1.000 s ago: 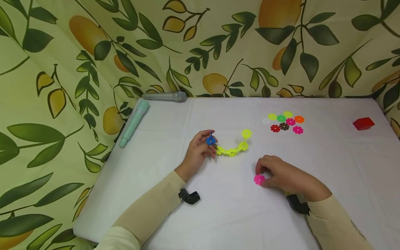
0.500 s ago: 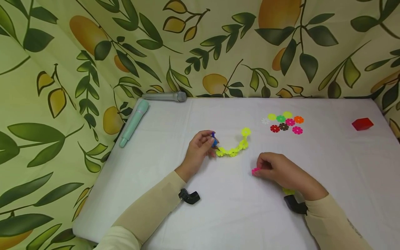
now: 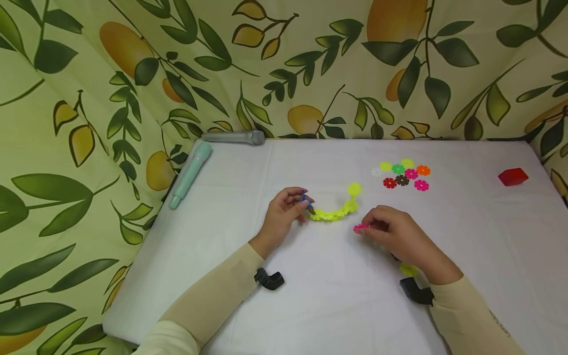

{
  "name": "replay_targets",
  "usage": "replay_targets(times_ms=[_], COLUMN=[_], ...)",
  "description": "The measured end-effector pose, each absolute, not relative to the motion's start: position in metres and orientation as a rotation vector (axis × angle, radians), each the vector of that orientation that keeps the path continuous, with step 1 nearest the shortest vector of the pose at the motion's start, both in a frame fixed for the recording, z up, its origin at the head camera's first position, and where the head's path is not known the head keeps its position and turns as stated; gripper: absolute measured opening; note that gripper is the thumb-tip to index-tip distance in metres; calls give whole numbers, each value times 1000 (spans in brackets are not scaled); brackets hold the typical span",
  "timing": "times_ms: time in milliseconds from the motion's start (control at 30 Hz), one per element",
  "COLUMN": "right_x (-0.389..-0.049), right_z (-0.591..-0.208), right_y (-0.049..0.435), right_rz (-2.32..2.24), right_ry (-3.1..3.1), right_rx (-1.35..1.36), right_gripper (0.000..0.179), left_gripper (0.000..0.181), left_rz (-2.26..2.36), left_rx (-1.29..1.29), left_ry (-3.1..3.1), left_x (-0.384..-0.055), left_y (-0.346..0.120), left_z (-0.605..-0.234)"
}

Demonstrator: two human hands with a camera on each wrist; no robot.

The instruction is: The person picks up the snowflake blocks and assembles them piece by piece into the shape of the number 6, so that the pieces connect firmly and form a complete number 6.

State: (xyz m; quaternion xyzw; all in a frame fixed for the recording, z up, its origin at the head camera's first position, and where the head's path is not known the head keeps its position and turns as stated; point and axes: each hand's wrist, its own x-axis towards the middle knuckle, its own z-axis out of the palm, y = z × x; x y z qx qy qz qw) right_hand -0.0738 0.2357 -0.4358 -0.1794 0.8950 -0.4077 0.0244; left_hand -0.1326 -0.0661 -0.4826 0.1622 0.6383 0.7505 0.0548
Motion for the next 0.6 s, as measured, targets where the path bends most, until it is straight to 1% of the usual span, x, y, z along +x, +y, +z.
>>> replay_targets(times_ms=[300, 600], right_x=[-73, -83], right_z=[-421, -404], right_y=[228, 202], right_rz=[-1363, -1406], right_ry=[2840, 2881], right_rx=[-533, -551], right_gripper=[16, 12], left_gripper=[37, 36], left_rz=[2178, 2143], left_rx=[632, 672], left_ry=[1962, 2002], left_x=[-132, -130], left_y=[-65, -66], left_z=[-481, -480])
